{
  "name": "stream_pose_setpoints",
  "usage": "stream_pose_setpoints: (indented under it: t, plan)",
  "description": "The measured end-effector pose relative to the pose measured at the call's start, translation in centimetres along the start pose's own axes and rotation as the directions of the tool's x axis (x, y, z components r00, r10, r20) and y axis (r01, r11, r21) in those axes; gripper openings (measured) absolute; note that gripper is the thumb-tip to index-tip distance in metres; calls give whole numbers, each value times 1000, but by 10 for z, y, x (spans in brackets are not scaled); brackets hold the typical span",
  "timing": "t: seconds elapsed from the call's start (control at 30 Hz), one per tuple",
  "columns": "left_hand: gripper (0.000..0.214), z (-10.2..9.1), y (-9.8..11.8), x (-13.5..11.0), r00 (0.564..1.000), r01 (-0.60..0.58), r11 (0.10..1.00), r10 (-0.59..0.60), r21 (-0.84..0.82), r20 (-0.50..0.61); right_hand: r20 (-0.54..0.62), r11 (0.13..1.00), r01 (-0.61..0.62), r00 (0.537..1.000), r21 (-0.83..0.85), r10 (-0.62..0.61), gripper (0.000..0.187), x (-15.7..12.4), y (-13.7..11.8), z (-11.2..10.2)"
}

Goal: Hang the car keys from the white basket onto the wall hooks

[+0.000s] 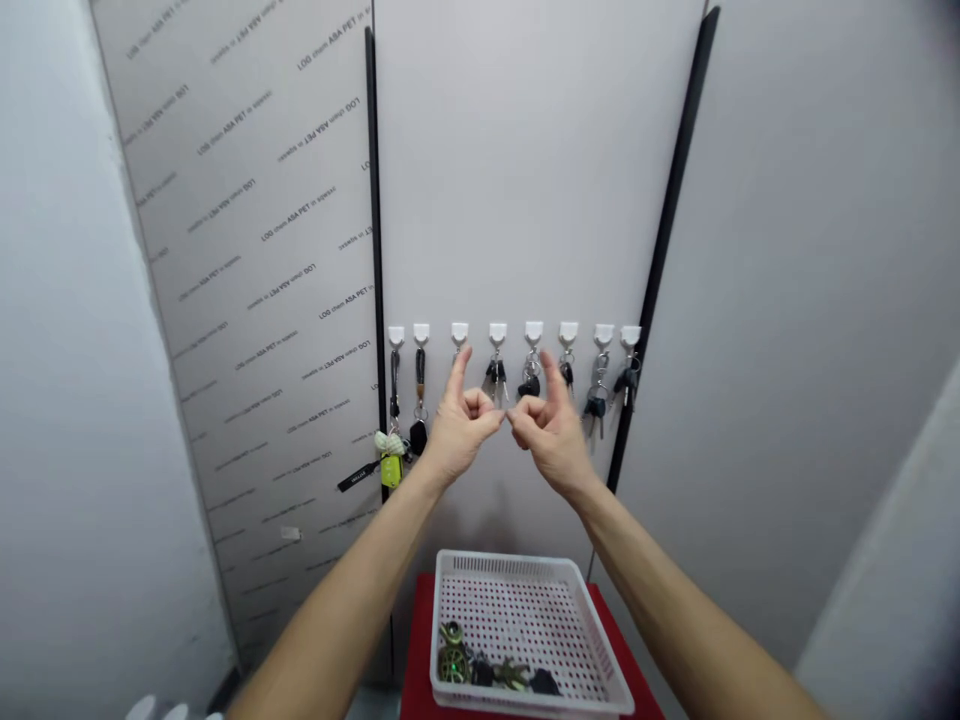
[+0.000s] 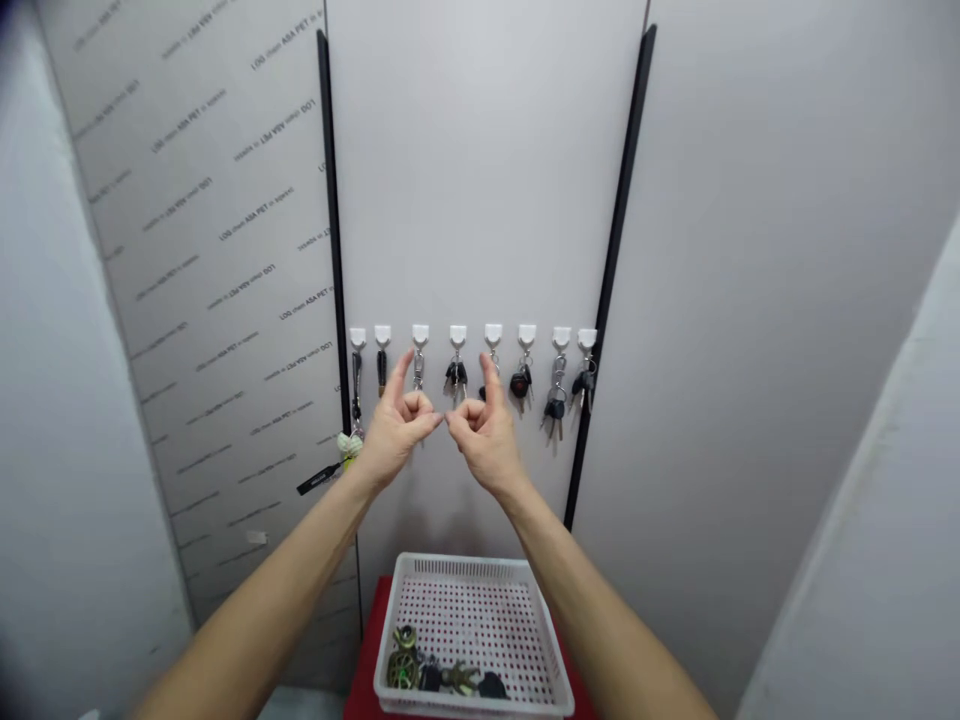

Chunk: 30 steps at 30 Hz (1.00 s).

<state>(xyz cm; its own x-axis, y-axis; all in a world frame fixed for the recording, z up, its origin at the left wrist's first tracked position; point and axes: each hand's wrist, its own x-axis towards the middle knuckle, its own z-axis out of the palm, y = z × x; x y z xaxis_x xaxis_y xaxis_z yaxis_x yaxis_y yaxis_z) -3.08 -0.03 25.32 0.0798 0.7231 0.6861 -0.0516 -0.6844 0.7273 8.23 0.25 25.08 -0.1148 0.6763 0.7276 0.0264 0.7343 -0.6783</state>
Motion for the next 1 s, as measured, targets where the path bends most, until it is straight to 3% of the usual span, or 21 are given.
stream_pose_setpoints:
  t: [0.1,0.17,0.23,0.3,0.43,0.57,0.67,0.8,1.0]
  plan:
    - [60,-29,-33,1,984,105,972,-71,210,-161,36,984,-143,988,-109,148,48,7,30,8]
    - [50,-53,-52,6,923,191,911,-40,365,-382,-7,956,-191,981,-224,195,38,18,46,16]
    - [44,-74,-64,12,843,285,825,26,488,-537,-85,924,-180,983,-339,160,35,32,55,26]
    - [46,-86,-70,18,807,365,742,49,563,-589,-150,888,-153,984,-434,96,34,47,58,37]
    - [59,-83,-76,26,794,481,631,-18,609,-608,-216,818,-185,973,-545,76,35,69,61,59]
    - [66,-68,-82,31,734,546,574,23,610,-679,-243,726,-251,963,-640,118,24,76,68,72]
    - [54,-64,-83,33,745,526,570,49,631,-665,-246,690,-254,963,-678,113,23,76,67,74]
    - [25,-73,-74,36,814,466,563,30,683,-580,-247,702,-238,965,-671,91,24,77,54,71]
    - [23,-90,-42,47,845,388,617,58,685,-531,-183,717,-193,979,-670,92,26,91,33,64]
